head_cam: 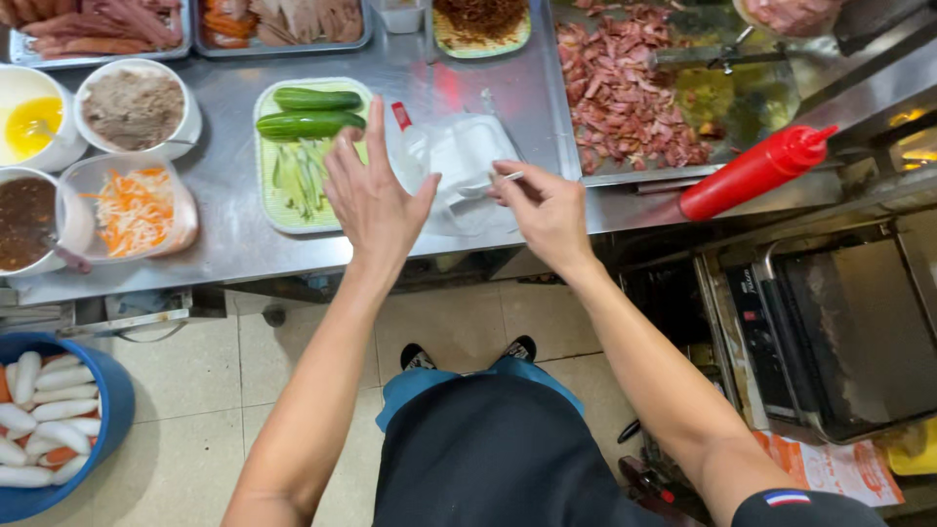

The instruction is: The person assembles a meal in a white styrofoam container, adding a yellow base, sliced cucumbers, shredded carrots, and sliced meats. They then add sauces and close the container before placing it in a plastic bag. The person also scoops a yellow substance into another container.

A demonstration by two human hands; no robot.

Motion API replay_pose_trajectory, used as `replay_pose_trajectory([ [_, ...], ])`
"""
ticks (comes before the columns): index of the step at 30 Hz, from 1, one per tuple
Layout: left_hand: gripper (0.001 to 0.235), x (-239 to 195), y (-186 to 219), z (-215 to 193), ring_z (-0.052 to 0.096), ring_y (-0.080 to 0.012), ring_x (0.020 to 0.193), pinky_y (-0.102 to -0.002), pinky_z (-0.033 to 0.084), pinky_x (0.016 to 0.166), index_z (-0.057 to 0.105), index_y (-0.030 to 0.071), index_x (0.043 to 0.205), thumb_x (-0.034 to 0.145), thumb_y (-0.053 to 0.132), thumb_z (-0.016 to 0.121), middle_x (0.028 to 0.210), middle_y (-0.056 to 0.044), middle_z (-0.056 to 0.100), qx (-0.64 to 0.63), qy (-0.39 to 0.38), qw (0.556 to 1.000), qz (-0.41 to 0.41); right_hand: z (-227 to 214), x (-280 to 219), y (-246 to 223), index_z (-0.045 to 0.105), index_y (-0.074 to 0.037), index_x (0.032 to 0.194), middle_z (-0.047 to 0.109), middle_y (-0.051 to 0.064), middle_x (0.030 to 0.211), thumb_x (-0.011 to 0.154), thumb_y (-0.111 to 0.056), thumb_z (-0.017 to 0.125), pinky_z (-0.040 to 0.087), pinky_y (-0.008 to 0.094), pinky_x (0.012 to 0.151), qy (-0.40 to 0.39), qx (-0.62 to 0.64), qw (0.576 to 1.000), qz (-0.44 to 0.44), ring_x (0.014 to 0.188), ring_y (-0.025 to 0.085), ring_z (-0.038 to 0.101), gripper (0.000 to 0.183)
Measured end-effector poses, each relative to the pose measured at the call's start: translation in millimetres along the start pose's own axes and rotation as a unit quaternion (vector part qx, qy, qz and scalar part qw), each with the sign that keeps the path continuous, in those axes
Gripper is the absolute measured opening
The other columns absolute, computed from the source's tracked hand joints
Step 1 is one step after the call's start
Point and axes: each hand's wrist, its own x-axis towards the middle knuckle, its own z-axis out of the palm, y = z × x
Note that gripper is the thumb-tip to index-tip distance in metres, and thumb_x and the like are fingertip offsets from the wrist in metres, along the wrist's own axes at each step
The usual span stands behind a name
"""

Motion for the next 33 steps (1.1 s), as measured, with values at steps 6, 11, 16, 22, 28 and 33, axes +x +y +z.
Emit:
replay_pose_trajectory([
  [6, 0.020, -8, -59, 46, 0.074, -0.0240, 0.082, -0.042, 0.057, 0.077, 0.066, 0.012, 0.113, 0.100, 0.026, 0.070, 0.087, -0.008, 0.076, -0.240, -0.075, 0.948, -0.193, 98, 26, 47, 0.073, -0.010, 0.122, 0.071, 0.014, 0.121, 0.088, -0.001, 0.069, 0.059, 0.040, 0.084, -0.043, -0.305, 0.930, -0.200, 0.102, 0.034, 0.072, 0.036],
  [11, 0.015, 25, -69, 71, 0.070, -0.0169, 0.070, -0.033, 0.058, 0.065, 0.053, 0.009, 0.110, 0.104, 0.023, 0.052, 0.081, -0.005, 0.070, -0.663, -0.131, 0.621, -0.397, 96, 77, 61, 0.068, -0.009, 0.128, 0.056, 0.023, 0.146, 0.088, -0.015, 0.063, 0.052, 0.052, 0.102, -0.201, -0.435, 0.874, -0.078, 0.117, 0.041, 0.062, 0.040],
  [16, 0.014, 58, -80, 75, 0.044, -0.0086, 0.052, -0.025, 0.034, 0.045, 0.057, 0.008, 0.107, 0.106, 0.022, 0.056, 0.067, 0.001, 0.051, -0.730, -0.148, 0.567, -0.351, 35, 122, 11, 0.068, -0.019, 0.131, 0.068, 0.017, 0.120, 0.105, -0.062, 0.047, -0.004, 0.074, 0.115, -0.379, -0.600, 0.693, -0.128, 0.129, 0.036, 0.052, 0.055],
  [22, 0.014, 96, -91, 69, 0.034, -0.0037, 0.045, -0.022, 0.025, 0.040, 0.059, 0.011, 0.106, 0.107, 0.025, 0.055, 0.071, 0.000, 0.062, -0.683, -0.164, 0.635, -0.321, -26, 127, -39, 0.071, -0.016, 0.119, 0.073, 0.008, 0.112, 0.083, -0.066, 0.065, 0.006, 0.070, 0.117, -0.417, -0.682, 0.575, -0.173, 0.120, 0.028, 0.060, 0.062],
  [28, 0.019, 128, -42, 64, 0.044, -0.0024, 0.059, -0.021, 0.033, 0.050, 0.063, 0.005, 0.115, 0.109, 0.021, 0.056, 0.093, -0.003, 0.075, -0.664, -0.211, 0.702, -0.144, -29, 106, -82, 0.068, -0.021, 0.138, 0.065, 0.010, 0.076, 0.085, -0.013, 0.064, 0.055, 0.037, 0.081, -0.189, -0.446, 0.875, -0.014, 0.071, 0.022, 0.066, 0.053],
  [33, 0.048, 148, 21, 42, 0.065, -0.0086, 0.090, -0.023, 0.053, 0.078, 0.058, 0.001, 0.126, 0.091, 0.022, 0.081, 0.098, -0.001, 0.070, -0.626, -0.269, 0.725, 0.105, -25, 103, -125, 0.064, -0.008, 0.132, 0.051, -0.002, 0.091, 0.083, -0.008, 0.080, 0.048, 0.027, 0.076, -0.071, -0.219, 0.962, -0.144, 0.083, 0.009, 0.053, 0.052],
])
